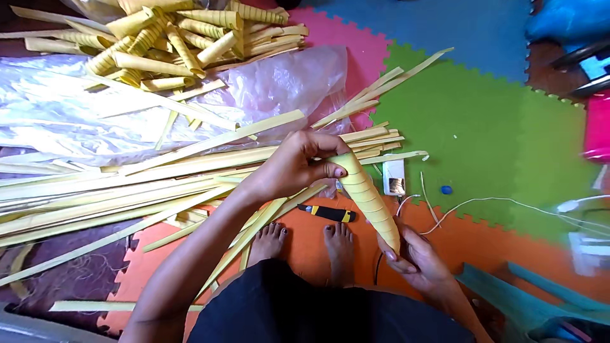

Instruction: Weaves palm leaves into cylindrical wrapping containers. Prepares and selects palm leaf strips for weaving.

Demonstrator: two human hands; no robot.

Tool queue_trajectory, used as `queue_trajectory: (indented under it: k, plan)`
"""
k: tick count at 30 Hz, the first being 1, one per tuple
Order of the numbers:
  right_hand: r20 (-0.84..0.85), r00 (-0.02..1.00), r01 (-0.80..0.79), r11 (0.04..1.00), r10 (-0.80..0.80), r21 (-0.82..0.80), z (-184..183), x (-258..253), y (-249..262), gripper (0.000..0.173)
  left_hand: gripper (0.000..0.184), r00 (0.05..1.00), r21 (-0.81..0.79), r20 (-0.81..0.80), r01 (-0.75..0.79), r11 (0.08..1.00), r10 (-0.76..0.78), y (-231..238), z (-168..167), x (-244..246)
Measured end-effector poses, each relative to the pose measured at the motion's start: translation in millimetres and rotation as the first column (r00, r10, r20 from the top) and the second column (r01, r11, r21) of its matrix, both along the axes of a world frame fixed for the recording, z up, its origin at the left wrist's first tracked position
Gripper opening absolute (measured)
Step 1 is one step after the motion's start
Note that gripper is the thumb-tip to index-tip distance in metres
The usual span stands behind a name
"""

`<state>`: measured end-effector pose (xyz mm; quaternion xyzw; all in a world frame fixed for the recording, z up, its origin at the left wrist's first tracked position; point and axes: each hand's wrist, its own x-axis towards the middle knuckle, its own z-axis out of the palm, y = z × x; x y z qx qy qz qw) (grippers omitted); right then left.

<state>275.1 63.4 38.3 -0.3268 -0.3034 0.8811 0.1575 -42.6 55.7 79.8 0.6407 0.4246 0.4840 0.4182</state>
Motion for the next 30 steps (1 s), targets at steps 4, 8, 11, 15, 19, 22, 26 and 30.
queue_trajectory:
  k: [4,8,11,15,19,22,26,30]
  plan:
    - [0.073,0.992,-0.121,0.896,0.099,0.426,3.3,-2.5,18.9,0.045,0.010,0.996,0.254,0.070,0.036,0.967,-0.055,-6.9,-11.8,-12.0]
    - [0.230,0.936,-0.118,0.377,-0.266,0.919,7.5,0.1,55.2,0.034,0.013,0.996,0.322,-0.042,-0.058,0.945,0.075,-20.7,-12.5,-8.4]
    - [0.102,0.903,-0.047,0.141,-0.417,0.989,25.6,-28.8,59.7,0.027,0.015,0.977,0.343,-0.161,-0.076,0.936,0.139,-21.8,-13.1,12.7]
    - [0.014,0.935,-0.014,0.003,-0.354,1.000,37.5,-81.2,49.2,0.021,0.004,0.941,0.278,-0.214,-0.199,0.940,0.262,-5.7,-6.1,42.9]
    - [-0.052,0.881,0.024,-0.065,-0.470,0.998,23.9,-99.4,52.2,0.003,0.008,0.923,0.151,-0.218,-0.289,0.945,0.317,1.1,-0.4,54.2]
    - [0.036,0.895,0.005,0.089,-0.446,0.996,5.9,-100.2,57.0,0.003,0.010,0.934,-0.021,-0.247,-0.273,0.962,0.259,2.0,-10.0,50.6]
    - [0.271,0.943,-0.178,0.399,-0.192,0.900,-29.0,-82.5,85.1,0.007,0.007,0.992,-0.222,-0.086,-0.111,0.969,0.094,-2.3,-56.0,26.2]
    - [0.658,0.711,-0.592,0.295,-0.247,0.750,-75.4,-63.4,100.0,0.010,0.012,0.983,-0.309,0.075,-0.137,0.941,0.168,-36.6,-79.5,-3.4]
